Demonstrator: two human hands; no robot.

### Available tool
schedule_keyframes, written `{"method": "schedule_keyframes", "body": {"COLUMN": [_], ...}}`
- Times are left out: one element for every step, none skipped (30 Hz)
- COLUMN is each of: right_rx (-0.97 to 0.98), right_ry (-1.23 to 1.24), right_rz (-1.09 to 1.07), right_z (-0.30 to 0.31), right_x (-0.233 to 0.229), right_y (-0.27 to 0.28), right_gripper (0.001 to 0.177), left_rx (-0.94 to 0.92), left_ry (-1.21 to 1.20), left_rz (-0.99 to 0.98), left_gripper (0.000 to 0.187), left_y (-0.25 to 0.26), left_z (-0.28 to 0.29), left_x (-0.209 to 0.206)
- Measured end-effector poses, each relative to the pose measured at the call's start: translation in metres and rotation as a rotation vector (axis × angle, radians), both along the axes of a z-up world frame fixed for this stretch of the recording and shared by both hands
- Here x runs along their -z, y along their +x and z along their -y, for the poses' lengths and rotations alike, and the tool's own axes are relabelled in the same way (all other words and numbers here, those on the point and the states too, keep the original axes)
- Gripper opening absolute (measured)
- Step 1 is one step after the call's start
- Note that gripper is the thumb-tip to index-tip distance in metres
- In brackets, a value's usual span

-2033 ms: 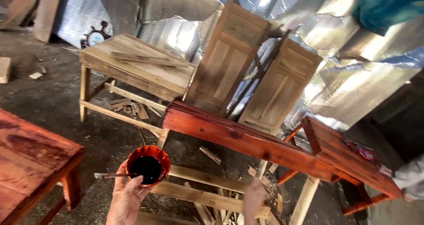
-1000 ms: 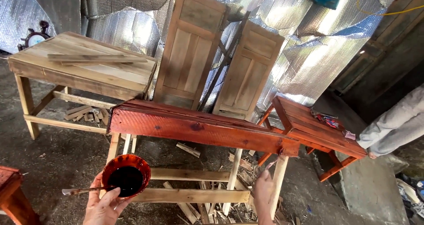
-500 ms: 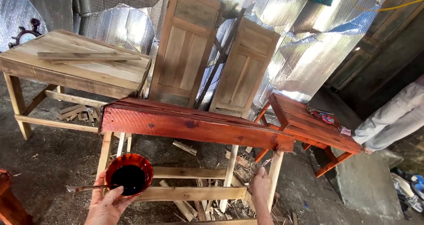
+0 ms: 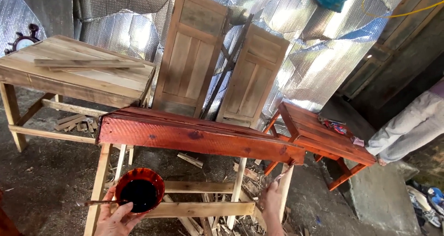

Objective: Applying dark stain to a wooden furniture frame using a paintbrush and a small bowl.

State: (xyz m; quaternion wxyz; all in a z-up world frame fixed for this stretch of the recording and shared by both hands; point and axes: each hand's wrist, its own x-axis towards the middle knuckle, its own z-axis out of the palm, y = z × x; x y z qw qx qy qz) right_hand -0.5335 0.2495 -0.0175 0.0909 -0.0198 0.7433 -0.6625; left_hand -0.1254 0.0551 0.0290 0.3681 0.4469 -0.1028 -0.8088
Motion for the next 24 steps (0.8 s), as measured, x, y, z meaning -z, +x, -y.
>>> {"method": "schedule_keyframes", "body": {"right_rx": [0.004, 0.015, 0.023, 0.023, -0.011, -0.045, -0.044, -0.062, -0.088, -0.094, -0.136, -0.179, -0.177, -0.296, -0.409, -0.401, -0.346, -0.291, -0.305, -0.234, -0.157, -0.166, -0.132, -0.097], "right_ry": [0.003, -0.060, -0.128, -0.129, -0.242, -0.355, -0.350, -0.423, -0.503, -0.506, -0.541, -0.574, -0.569, -0.605, -0.643, -0.641, -0.667, -0.692, -0.700, -0.686, -0.663, -0.661, -0.746, -0.830], "right_rz": [0.007, 0.093, 0.176, 0.179, 0.161, 0.143, 0.143, 0.156, 0.162, 0.157, 0.138, 0.120, 0.125, 0.080, 0.039, 0.049, 0.124, 0.200, 0.197, 0.192, 0.192, 0.194, 0.224, 0.254], "right_z": [-0.003, -0.005, -0.004, 0.000, 0.005, 0.009, 0.014, 0.020, 0.031, 0.043, 0.050, 0.057, 0.064, 0.071, 0.076, 0.075, 0.078, 0.082, 0.080, 0.079, 0.073, 0.080, 0.081, 0.082], "right_x": [-0.010, -0.020, -0.032, -0.032, -0.035, -0.038, -0.045, -0.052, -0.062, -0.050, -0.034, -0.018, -0.010, -0.002, 0.008, 0.011, 0.011, 0.011, 0.009, 0.007, 0.008, 0.007, 0.010, 0.012], "right_y": [-0.004, -0.009, -0.014, -0.010, -0.009, -0.007, 0.012, 0.032, 0.049, 0.048, 0.048, 0.047, 0.052, 0.057, 0.064, 0.066, 0.066, 0.066, 0.058, 0.050, 0.044, 0.032, 0.021, 0.011], "right_gripper": [0.034, 0.037, 0.042, 0.042, 0.039, 0.036, 0.036, 0.036, 0.036, 0.036, 0.037, 0.038, 0.038, 0.039, 0.041, 0.041, 0.036, 0.032, 0.032, 0.036, 0.042, 0.042, 0.042, 0.042], "left_rx": [0.004, -0.004, -0.014, -0.013, -0.003, 0.007, 0.008, 0.002, -0.008, -0.012, -0.009, -0.005, -0.005, -0.020, -0.030, -0.025, -0.013, -0.001, -0.013, -0.015, -0.014, -0.022, -0.029, -0.037], "left_ry": [0.003, 0.000, -0.007, -0.008, 0.000, 0.007, 0.012, 0.018, 0.016, 0.012, 0.012, 0.013, 0.019, 0.008, -0.006, -0.001, -0.020, -0.040, -0.049, -0.019, 0.022, 0.023, 0.009, -0.005], "left_rz": [0.007, 0.001, -0.009, -0.006, -0.004, -0.003, -0.002, 0.017, 0.030, 0.023, 0.023, 0.023, 0.028, 0.017, 0.013, 0.023, 0.006, -0.012, -0.017, -0.003, 0.014, 0.013, -0.003, -0.019], "left_gripper": [0.068, 0.067, 0.065, 0.065, 0.064, 0.064, 0.064, 0.062, 0.060, 0.060, 0.062, 0.063, 0.063, 0.066, 0.070, 0.070, 0.070, 0.070, 0.070, 0.067, 0.064, 0.064, 0.067, 0.069], "left_y": [0.000, 0.000, -0.001, 0.001, 0.000, 0.000, 0.001, 0.001, 0.000, -0.001, -0.002, -0.003, -0.002, -0.002, 0.000, 0.000, 0.000, 0.000, 0.000, 0.000, 0.002, 0.004, 0.006, 0.008], "left_z": [-0.003, -0.005, -0.005, -0.003, -0.002, 0.000, -0.003, -0.004, -0.002, 0.002, 0.003, 0.004, 0.000, -0.003, -0.007, -0.009, -0.007, -0.006, -0.001, 0.004, 0.006, 0.007, 0.006, 0.005], "left_x": [-0.002, -0.003, -0.006, -0.003, 0.000, 0.003, 0.000, -0.003, -0.008, -0.007, -0.003, 0.001, -0.005, -0.012, -0.019, -0.013, -0.009, -0.005, 0.001, 0.008, 0.016, 0.011, 0.007, 0.003]}}
